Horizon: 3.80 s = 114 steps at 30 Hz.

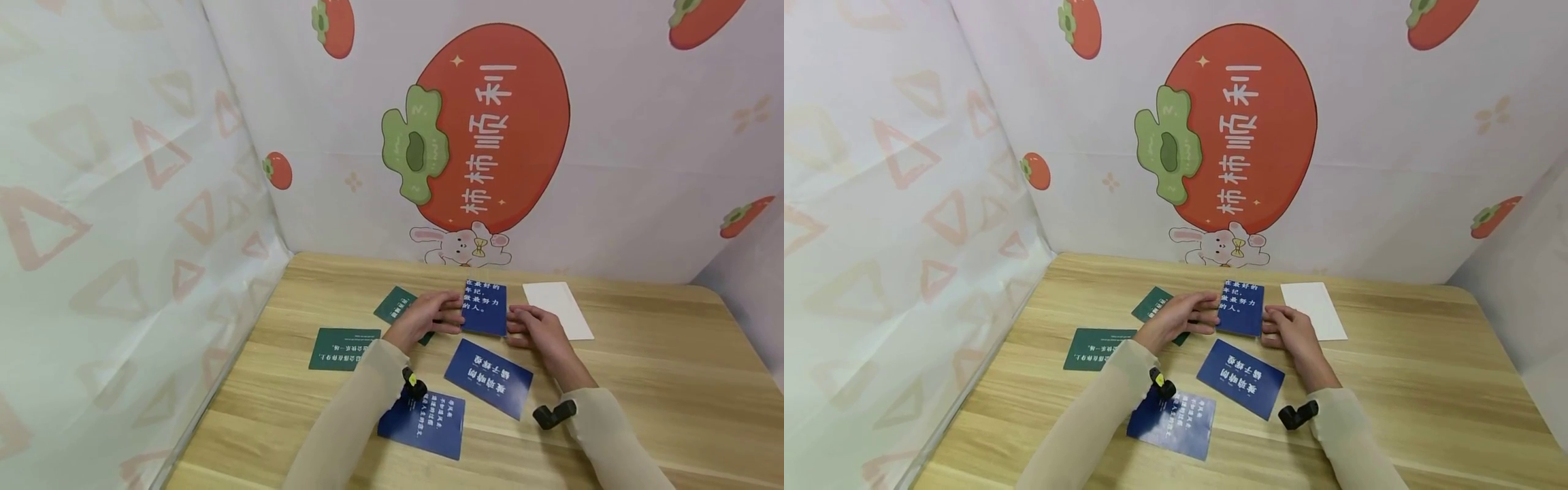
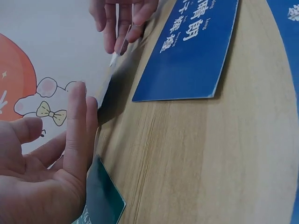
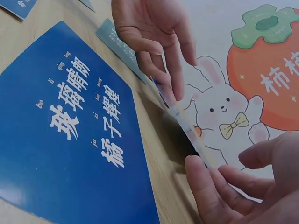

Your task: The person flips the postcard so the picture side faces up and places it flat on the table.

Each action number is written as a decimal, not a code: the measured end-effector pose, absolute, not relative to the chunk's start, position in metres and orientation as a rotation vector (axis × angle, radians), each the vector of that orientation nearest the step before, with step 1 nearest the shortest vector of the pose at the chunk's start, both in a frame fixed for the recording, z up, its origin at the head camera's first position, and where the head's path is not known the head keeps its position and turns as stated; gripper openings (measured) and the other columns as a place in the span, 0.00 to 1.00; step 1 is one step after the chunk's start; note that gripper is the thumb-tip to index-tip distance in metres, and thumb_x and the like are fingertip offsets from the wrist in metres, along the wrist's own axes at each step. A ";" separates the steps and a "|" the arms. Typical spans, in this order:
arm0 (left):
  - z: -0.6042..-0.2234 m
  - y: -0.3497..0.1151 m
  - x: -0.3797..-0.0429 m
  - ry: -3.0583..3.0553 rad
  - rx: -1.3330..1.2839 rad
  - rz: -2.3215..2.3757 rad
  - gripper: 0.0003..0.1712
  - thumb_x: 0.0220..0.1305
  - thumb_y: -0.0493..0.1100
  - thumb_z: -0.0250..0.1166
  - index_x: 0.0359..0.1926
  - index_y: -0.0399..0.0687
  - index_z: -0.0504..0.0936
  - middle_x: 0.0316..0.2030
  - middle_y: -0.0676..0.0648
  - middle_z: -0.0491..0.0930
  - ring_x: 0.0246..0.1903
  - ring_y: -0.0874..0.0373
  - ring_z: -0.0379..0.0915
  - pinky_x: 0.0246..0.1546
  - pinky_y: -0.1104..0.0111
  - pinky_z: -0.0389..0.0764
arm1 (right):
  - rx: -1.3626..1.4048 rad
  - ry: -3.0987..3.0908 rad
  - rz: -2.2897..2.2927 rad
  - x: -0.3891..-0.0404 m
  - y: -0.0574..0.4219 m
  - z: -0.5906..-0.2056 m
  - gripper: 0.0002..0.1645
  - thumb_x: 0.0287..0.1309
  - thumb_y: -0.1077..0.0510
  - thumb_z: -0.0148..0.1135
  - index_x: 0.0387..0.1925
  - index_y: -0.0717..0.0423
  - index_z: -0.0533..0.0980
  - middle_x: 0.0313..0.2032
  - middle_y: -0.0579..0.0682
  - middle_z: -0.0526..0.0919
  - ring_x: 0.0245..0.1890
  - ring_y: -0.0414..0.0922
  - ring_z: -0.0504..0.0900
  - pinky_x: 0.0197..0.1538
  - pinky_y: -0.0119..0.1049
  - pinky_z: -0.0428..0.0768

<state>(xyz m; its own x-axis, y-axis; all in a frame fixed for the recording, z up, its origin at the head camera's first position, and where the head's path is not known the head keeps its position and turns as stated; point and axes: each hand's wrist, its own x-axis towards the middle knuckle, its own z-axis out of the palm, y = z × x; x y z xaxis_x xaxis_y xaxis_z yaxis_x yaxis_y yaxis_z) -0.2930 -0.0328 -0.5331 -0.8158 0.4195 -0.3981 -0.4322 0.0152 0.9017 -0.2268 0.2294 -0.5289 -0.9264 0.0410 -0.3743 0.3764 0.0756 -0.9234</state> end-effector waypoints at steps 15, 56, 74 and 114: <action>-0.526 -0.021 -0.291 1.801 0.038 1.788 0.29 0.87 0.55 0.55 0.77 0.46 0.75 0.67 0.42 0.84 0.52 0.49 0.91 0.48 0.57 0.95 | 0.365 2.109 -2.004 -0.218 0.255 -0.528 0.35 0.88 0.48 0.46 0.82 0.64 0.60 0.79 0.69 0.67 0.50 0.32 0.88 0.55 0.33 0.91; -0.515 0.084 -0.288 1.338 -0.025 1.853 0.34 0.86 0.53 0.58 0.85 0.56 0.63 0.85 0.37 0.56 0.77 0.33 0.67 0.73 0.39 0.78 | 0.332 2.257 -1.934 -0.227 0.345 -0.519 0.49 0.85 0.33 0.44 0.86 0.63 0.51 0.83 0.61 0.55 0.64 0.33 0.75 0.59 0.18 0.82; -0.525 0.085 -0.289 1.290 -0.144 1.956 0.25 0.87 0.49 0.55 0.75 0.44 0.77 0.67 0.38 0.82 0.64 0.40 0.83 0.71 0.45 0.82 | 0.433 1.985 -2.085 -0.225 0.352 -0.517 0.36 0.85 0.38 0.50 0.81 0.51 0.60 0.75 0.54 0.60 0.52 0.30 0.81 0.57 0.25 0.87; -0.527 0.068 -0.289 1.449 0.077 1.791 0.19 0.85 0.51 0.59 0.59 0.47 0.89 0.57 0.43 0.90 0.56 0.49 0.90 0.62 0.55 0.90 | 0.304 1.583 -2.511 -0.212 0.357 -0.528 0.15 0.85 0.56 0.54 0.46 0.46 0.86 0.44 0.40 0.91 0.43 0.38 0.92 0.49 0.32 0.92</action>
<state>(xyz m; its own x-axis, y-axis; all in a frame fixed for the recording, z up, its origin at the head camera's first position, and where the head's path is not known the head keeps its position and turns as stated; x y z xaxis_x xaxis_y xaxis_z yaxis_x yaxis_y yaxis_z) -0.2890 0.0681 -0.5268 -0.6681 0.6120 -0.4231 -0.5415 -0.0101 0.8406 -0.2124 0.3568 -0.5284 -0.9670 -0.0247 -0.2538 0.2396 -0.4285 -0.8712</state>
